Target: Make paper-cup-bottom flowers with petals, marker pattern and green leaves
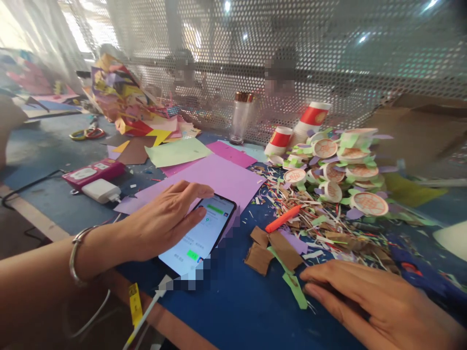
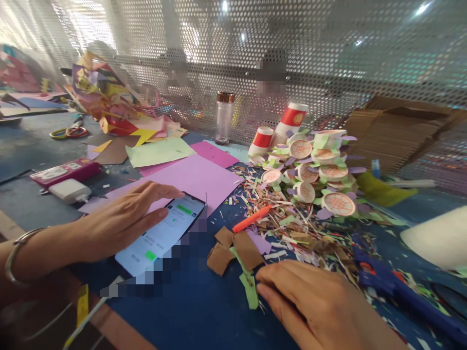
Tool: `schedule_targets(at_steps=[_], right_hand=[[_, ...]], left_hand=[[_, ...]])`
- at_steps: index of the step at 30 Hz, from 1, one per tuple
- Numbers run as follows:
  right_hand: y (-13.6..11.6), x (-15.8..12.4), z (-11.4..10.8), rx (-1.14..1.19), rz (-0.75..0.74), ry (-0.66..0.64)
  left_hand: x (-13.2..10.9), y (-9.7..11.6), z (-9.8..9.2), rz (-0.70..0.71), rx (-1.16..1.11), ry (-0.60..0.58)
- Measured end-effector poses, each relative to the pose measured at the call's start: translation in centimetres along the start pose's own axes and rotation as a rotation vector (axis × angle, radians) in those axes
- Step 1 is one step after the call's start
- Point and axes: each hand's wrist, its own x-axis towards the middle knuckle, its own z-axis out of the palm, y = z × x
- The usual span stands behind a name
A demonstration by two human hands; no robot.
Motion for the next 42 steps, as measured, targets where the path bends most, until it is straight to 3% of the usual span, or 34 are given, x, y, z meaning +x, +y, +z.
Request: schedule_targets(at_steps=[21, 27, 31, 36, 42], right_hand=[[-0.1, 0.1, -0.3, -0.011, 0.008, 0.002], [-0.1, 0.1, -0.4, 0.022, 0.01, -0.033], [-0.1, 0.2, -0.2, 0.04, 0.016, -0.021], [-0.3, 0.2, -0.3, 0.047, 0.019, -0.008], [-0.4, 0.3, -0.4, 0.025, 0.005, 0.02]], left_hand=[[0.0, 0.1, 0.0, -0.057, 0.005, -0.02], [-0.5, 0.8, -0.6, -0.004, 0.056, 0.296], [-1.4, 1.2, -0.9, 0.019, 0.116, 0.395], [-2.8, 1.5, -1.3, -0.052, 0.114, 0.374], [-6.2, 3.0, -0.7, -0.244, 0.079, 0.333]])
